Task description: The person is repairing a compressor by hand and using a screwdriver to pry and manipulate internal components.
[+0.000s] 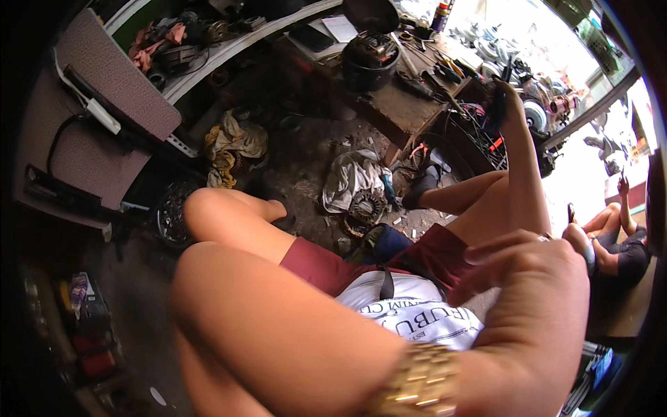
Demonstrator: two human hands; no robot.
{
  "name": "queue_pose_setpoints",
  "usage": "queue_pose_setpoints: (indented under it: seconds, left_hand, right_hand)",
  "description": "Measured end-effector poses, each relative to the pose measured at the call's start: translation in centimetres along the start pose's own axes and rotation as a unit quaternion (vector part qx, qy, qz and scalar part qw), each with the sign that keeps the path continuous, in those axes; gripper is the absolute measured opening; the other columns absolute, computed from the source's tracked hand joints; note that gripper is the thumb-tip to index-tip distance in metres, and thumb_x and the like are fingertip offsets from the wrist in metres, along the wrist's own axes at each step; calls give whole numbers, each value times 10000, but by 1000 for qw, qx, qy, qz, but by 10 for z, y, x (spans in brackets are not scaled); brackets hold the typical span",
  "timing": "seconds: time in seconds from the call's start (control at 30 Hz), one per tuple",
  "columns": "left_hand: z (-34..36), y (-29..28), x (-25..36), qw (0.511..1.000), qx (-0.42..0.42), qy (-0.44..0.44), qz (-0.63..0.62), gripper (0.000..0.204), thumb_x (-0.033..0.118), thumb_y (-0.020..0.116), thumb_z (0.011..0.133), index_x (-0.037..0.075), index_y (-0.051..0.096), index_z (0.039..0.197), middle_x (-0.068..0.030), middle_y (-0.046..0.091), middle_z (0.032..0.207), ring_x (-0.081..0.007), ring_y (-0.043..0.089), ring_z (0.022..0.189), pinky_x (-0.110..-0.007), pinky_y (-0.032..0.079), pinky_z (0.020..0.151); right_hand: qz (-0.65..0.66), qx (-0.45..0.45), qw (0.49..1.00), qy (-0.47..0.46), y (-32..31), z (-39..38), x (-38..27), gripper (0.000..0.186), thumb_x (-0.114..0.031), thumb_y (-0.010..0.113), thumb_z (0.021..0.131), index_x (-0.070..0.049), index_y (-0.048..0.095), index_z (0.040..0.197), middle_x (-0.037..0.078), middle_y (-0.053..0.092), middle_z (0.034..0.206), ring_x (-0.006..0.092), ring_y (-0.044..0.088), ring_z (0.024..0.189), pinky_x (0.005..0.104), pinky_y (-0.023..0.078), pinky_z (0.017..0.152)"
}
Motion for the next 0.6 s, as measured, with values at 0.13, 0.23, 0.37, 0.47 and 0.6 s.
queue_pose_setpoints:
  seconds: [0.13, 0.23, 0.37, 0.47, 0.6]
  left_hand:
    - [40, 27, 14, 995, -37, 88, 25, 56, 64, 636, 615, 62, 603, 659, -114, 609, 629, -271, 595, 556, -317, 494, 524]
    - [68, 55, -53, 998, -9, 57, 30, 66, 51, 643, 574, 70, 584, 595, -106, 596, 576, -276, 574, 507, -310, 479, 498]
    - [60, 184, -266, 975, -16, -221, 17, 244, 250, 650, 690, 41, 684, 813, -175, 670, 809, -332, 664, 801, -438, 525, 699]
    - [10, 302, -368, 927, -18, -366, 83, 259, 281, 682, 710, 77, 706, 867, -160, 679, 957, -291, 656, 931, -415, 515, 811]
    - [-7, 434, -396, 875, -257, -400, -90, 431, 340, 681, 771, 149, 648, 1156, -109, 560, 1238, -314, 489, 1210, -490, 428, 961]
  right_hand:
    - [54, -58, 997, 20, -5, 16, 16, 146, -202, 564, 894, -57, 563, 907, 24, 553, 662, 150, 526, 508, 299, 481, 485]
    - [48, 26, 998, 43, -20, 11, 20, 137, -201, 579, 879, -64, 567, 879, 33, 554, 654, 169, 523, 507, 317, 484, 485]
    - [125, -19, 987, 97, 6, 35, 41, 150, -133, 561, 863, -29, 540, 969, 69, 550, 735, 190, 547, 534, 336, 482, 475]
    - [-66, -93, 992, 61, 30, 67, 51, 232, -153, 608, 839, -9, 524, 1001, 64, 566, 753, 175, 573, 576, 324, 493, 508]
    - [-385, 13, 916, -107, 21, 127, 55, 422, -199, 686, 801, 1, 526, 1136, 116, 612, 952, 240, 610, 846, 326, 490, 767]
Point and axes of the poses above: each hand's wrist, its own z-axis towards the middle knuckle, its own y-axis out of the palm, x = y × z, the point moved 10 cm from there along z, towards the middle knuckle
